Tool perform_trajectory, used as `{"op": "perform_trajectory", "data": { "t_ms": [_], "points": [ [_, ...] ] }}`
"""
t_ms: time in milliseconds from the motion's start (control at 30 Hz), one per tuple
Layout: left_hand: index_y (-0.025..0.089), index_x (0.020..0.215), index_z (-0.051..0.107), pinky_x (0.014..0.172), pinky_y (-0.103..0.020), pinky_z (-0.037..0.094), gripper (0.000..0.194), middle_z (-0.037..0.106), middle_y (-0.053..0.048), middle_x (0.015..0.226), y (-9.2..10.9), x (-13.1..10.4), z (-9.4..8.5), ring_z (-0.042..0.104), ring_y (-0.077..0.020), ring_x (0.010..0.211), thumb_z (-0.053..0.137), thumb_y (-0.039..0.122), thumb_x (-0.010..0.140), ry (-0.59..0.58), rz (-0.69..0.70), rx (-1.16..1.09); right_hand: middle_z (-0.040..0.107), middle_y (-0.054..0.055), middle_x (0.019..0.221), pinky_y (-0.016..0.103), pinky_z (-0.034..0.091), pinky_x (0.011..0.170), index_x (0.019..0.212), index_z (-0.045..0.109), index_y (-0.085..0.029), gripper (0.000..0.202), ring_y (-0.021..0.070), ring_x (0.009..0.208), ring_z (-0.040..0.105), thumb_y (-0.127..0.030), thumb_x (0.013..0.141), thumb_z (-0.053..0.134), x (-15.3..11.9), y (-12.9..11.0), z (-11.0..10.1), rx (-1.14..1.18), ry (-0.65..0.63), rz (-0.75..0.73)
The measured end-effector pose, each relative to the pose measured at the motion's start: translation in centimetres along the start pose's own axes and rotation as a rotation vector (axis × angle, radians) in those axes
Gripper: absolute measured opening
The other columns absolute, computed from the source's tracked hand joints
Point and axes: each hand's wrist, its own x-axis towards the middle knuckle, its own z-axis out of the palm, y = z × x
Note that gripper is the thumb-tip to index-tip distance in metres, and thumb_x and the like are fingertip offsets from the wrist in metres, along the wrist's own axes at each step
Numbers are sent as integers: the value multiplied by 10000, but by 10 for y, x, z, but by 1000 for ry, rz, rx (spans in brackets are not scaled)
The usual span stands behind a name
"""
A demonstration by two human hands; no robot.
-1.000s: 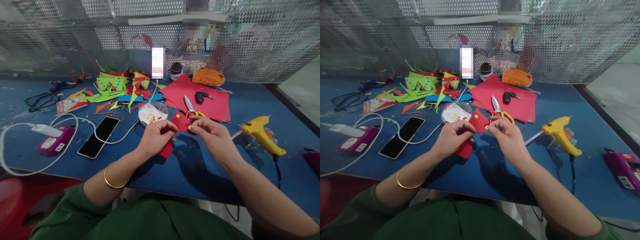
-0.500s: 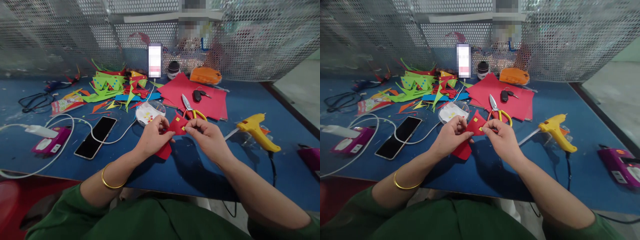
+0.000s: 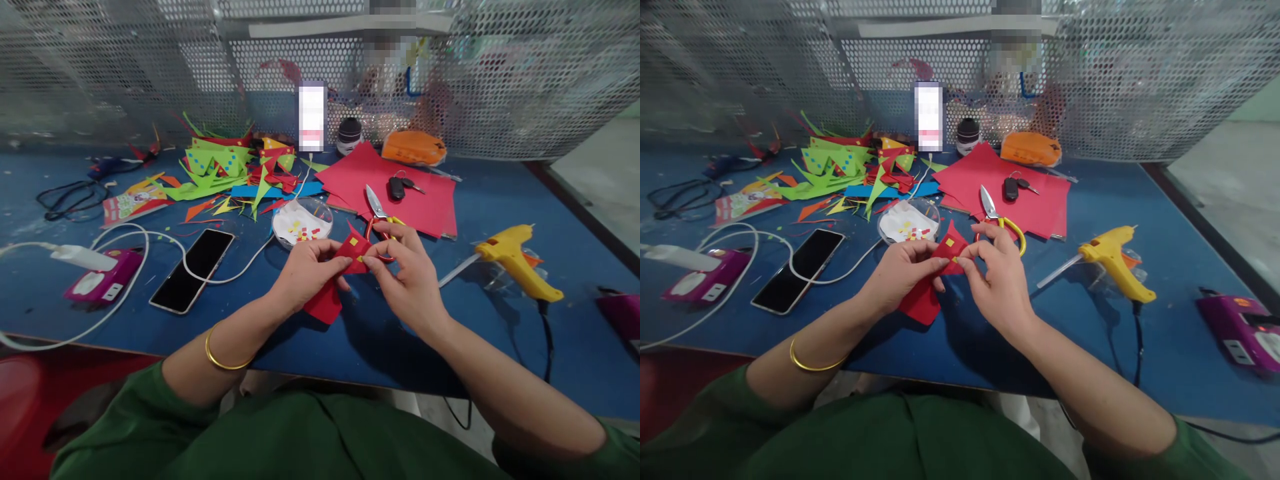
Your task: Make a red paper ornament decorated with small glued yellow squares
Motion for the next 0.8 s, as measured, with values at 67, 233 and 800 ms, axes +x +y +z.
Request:
{"op": "perform_trajectory", "data": {
  "t_ms": [67,233,800],
  "points": [
    [144,833,700,464,-195,488,92,668,14,557,1,0,1,618,-96,447,713,225,792,-5,-8,-9,610,138,1249,509,474,981,812,639,-219,109,274,1210,580,-232,916,608,0,1,1,3,-1,2],
    [142,821,700,434,-185,478,89,656,32,560,1,-1,3,604,-88,423,715,220,783,-2,-5,-5,631,134,1203,505,475,987,790,640,-215,129,267,1172,604,-246,914,615,1,1,3,17,14,20],
    [148,782,701,462,-189,465,141,646,26,548,-1,-2,4,607,-88,429,737,283,801,24,59,99,648,89,1074,487,473,979,775,618,-236,117,250,1112,625,-221,891,621,0,-2,4,56,14,55]
  ]
}}
